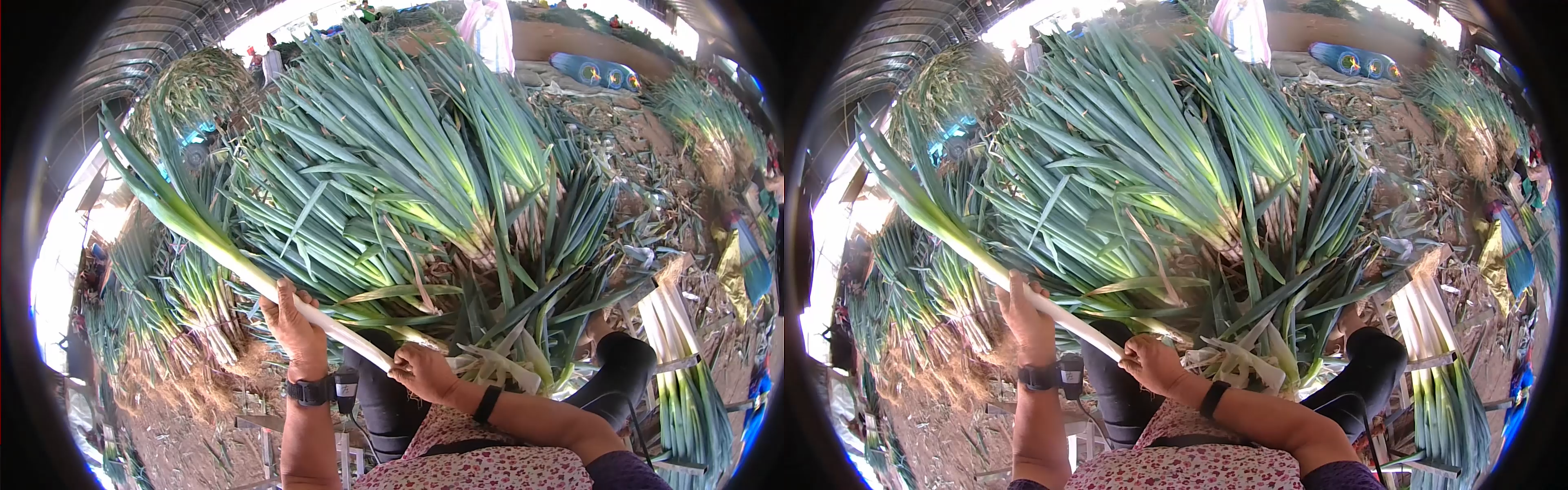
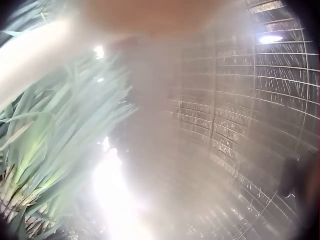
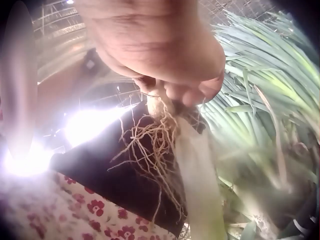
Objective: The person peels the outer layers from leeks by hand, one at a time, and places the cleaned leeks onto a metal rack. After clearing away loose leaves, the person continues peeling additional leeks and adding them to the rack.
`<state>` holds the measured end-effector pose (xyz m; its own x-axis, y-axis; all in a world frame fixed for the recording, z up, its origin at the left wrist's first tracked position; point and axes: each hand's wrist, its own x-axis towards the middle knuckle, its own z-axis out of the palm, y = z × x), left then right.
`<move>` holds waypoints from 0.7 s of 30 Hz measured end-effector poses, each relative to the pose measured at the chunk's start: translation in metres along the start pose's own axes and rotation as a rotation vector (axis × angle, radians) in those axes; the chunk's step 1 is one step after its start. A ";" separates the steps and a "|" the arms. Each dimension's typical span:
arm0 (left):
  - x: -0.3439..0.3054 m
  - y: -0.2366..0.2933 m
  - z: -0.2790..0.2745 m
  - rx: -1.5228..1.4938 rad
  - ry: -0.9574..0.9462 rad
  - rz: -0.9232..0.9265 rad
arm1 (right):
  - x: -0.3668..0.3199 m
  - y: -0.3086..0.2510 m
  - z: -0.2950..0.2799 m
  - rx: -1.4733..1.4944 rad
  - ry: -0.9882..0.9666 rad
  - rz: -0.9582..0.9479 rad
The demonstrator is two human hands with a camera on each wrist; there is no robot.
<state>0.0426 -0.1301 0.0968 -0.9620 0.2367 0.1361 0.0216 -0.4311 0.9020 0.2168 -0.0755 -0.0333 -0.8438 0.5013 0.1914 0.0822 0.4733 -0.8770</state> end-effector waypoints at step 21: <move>0.004 -0.021 0.014 0.040 -0.021 0.117 | 0.002 0.017 -0.004 -0.082 0.032 -0.107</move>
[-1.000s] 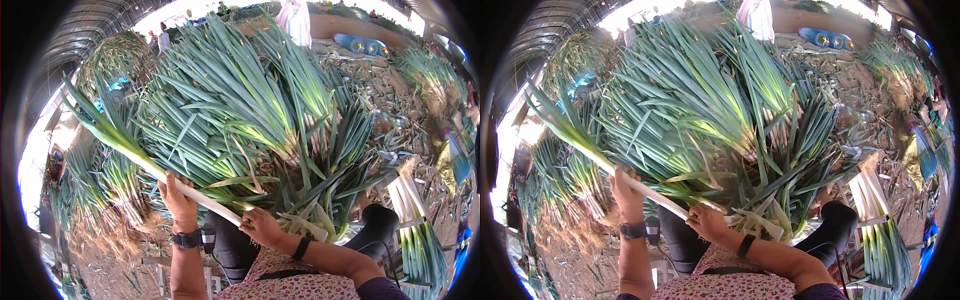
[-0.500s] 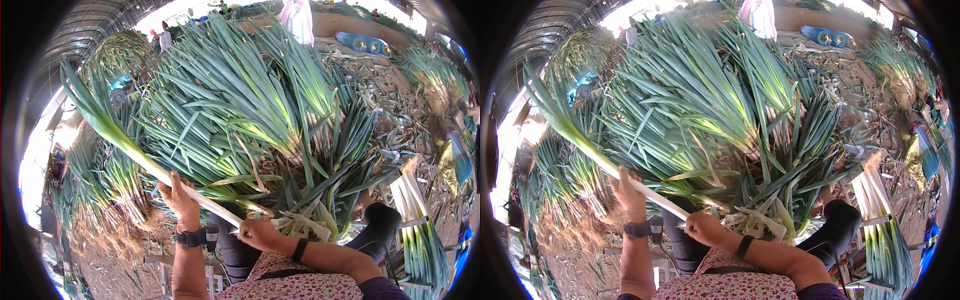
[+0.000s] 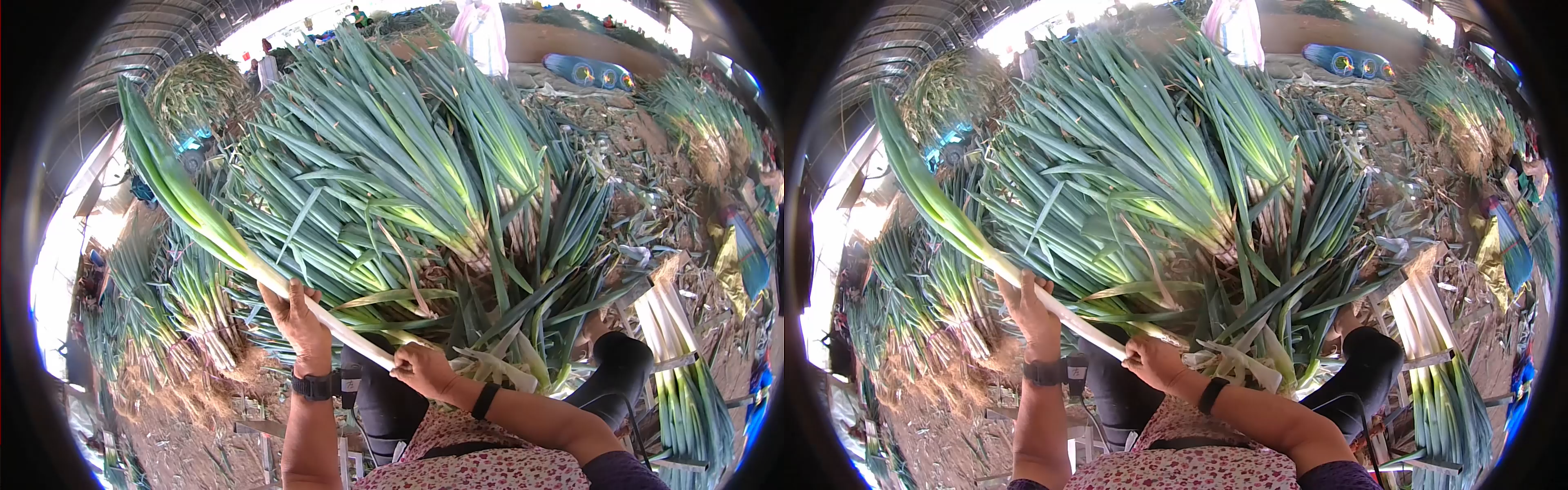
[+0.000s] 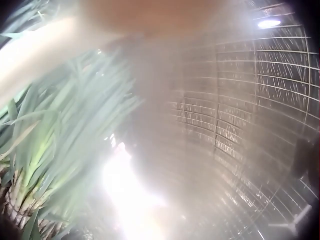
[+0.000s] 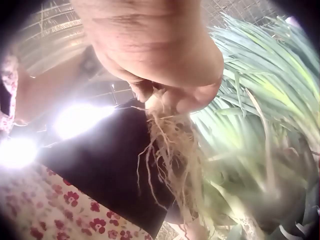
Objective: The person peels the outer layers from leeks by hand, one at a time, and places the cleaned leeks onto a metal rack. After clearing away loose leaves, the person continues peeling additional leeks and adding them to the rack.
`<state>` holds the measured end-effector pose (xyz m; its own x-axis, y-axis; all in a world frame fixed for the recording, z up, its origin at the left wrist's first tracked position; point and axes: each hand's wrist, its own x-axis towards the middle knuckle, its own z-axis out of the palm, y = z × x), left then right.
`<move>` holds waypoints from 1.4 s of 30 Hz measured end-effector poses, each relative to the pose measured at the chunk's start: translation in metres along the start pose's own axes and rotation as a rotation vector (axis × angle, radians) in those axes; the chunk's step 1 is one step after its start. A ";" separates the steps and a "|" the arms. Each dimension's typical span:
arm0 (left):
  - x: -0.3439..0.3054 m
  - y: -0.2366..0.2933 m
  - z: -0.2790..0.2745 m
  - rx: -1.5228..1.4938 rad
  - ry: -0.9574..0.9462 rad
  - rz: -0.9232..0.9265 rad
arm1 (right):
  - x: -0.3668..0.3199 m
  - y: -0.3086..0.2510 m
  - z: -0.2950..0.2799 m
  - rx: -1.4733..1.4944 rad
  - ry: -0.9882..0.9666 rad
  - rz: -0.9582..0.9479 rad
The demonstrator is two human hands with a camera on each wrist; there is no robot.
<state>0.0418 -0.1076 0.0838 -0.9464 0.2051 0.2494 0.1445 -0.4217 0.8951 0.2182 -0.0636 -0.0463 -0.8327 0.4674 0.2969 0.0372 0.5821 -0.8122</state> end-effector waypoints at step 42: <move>-0.154 -0.127 0.109 0.903 -1.351 0.215 | -0.445 0.000 -0.551 -1.297 0.204 1.165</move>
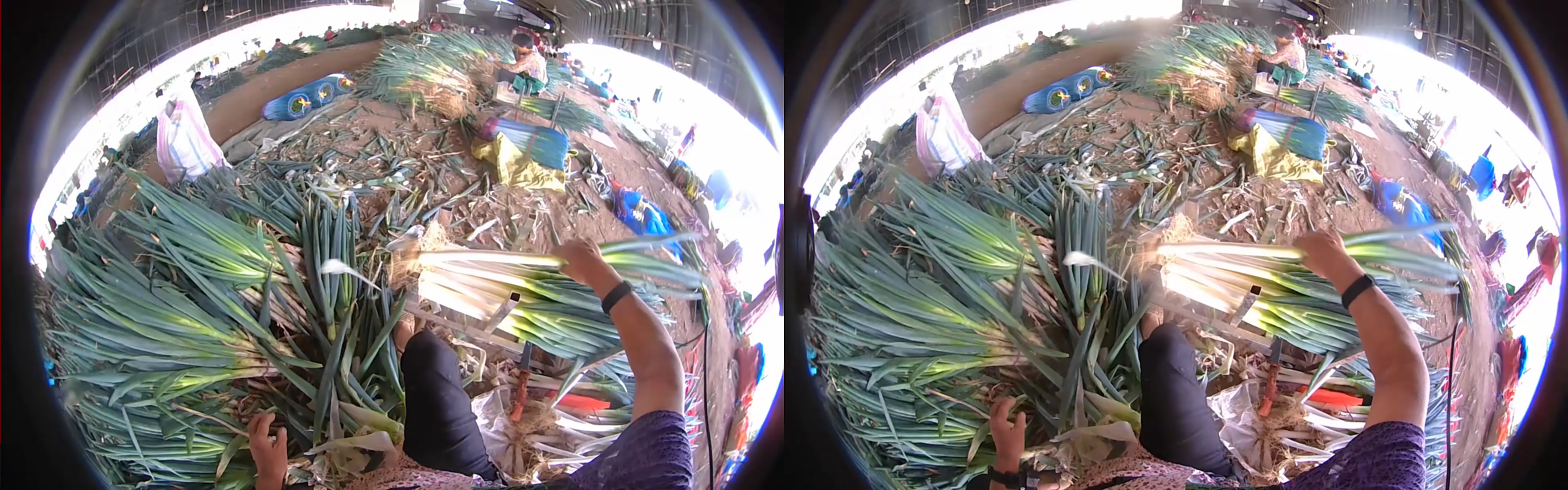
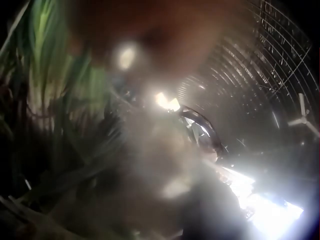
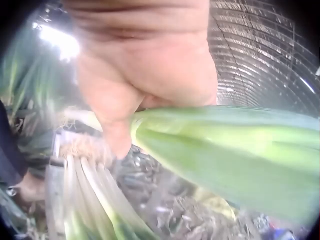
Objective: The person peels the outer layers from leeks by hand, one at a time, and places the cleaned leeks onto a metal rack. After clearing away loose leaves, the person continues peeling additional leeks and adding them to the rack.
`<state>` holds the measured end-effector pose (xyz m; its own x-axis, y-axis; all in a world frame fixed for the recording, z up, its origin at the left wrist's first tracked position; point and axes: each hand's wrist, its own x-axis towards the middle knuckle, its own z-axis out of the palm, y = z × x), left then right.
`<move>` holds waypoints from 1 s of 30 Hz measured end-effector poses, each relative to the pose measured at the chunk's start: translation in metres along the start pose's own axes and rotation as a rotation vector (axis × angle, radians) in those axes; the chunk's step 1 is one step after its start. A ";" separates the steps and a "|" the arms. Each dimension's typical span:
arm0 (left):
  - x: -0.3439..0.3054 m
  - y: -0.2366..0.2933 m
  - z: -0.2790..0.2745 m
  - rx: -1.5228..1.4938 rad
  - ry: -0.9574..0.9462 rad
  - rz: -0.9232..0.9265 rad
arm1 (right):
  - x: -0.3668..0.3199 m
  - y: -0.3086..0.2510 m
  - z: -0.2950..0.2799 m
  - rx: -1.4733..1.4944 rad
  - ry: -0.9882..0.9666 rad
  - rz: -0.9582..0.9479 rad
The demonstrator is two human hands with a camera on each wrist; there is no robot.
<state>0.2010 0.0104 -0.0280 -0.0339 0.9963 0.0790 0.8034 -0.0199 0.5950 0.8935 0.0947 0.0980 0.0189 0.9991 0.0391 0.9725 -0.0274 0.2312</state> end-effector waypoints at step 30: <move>0.022 -0.079 -0.035 -0.443 0.191 -0.383 | 0.065 -0.119 0.096 0.762 0.609 0.169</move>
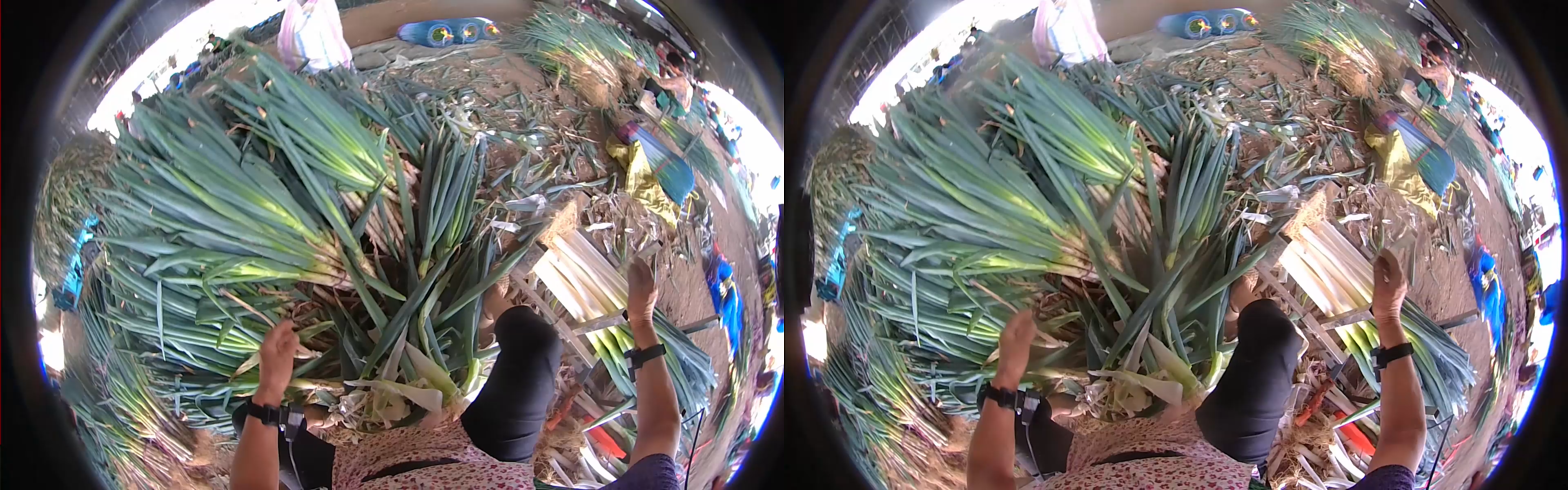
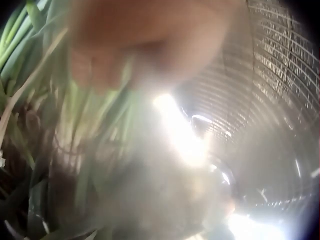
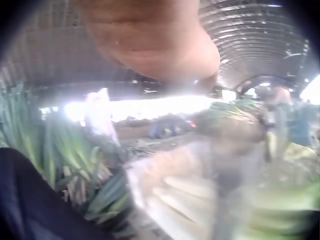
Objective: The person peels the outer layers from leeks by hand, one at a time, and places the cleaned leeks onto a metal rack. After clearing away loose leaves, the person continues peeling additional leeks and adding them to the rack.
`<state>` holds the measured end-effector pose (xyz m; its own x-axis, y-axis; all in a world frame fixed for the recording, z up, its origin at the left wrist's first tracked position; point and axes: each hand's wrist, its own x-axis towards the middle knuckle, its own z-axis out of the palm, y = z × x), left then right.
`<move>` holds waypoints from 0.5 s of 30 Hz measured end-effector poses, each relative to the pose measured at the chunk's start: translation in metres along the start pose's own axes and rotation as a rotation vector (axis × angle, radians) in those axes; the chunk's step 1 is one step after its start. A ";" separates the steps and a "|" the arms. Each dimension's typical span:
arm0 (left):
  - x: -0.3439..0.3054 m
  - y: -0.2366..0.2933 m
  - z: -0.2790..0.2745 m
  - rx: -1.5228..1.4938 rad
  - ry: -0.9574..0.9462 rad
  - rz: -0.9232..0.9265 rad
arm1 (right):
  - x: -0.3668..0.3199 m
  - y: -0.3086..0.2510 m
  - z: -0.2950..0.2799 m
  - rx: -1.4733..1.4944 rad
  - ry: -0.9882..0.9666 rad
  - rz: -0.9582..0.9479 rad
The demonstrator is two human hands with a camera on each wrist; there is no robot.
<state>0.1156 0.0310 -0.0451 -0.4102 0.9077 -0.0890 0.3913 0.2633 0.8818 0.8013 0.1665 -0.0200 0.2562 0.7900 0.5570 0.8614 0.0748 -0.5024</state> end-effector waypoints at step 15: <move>0.042 -0.017 -0.089 -0.365 0.106 0.008 | -0.239 -0.343 0.313 0.178 -1.385 -0.371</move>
<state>0.0187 0.0357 -0.0225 -0.4983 0.8656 -0.0496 0.0835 0.1049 0.9910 0.3070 0.1423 -0.1882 -0.6782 0.6445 -0.3532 0.6907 0.3948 -0.6058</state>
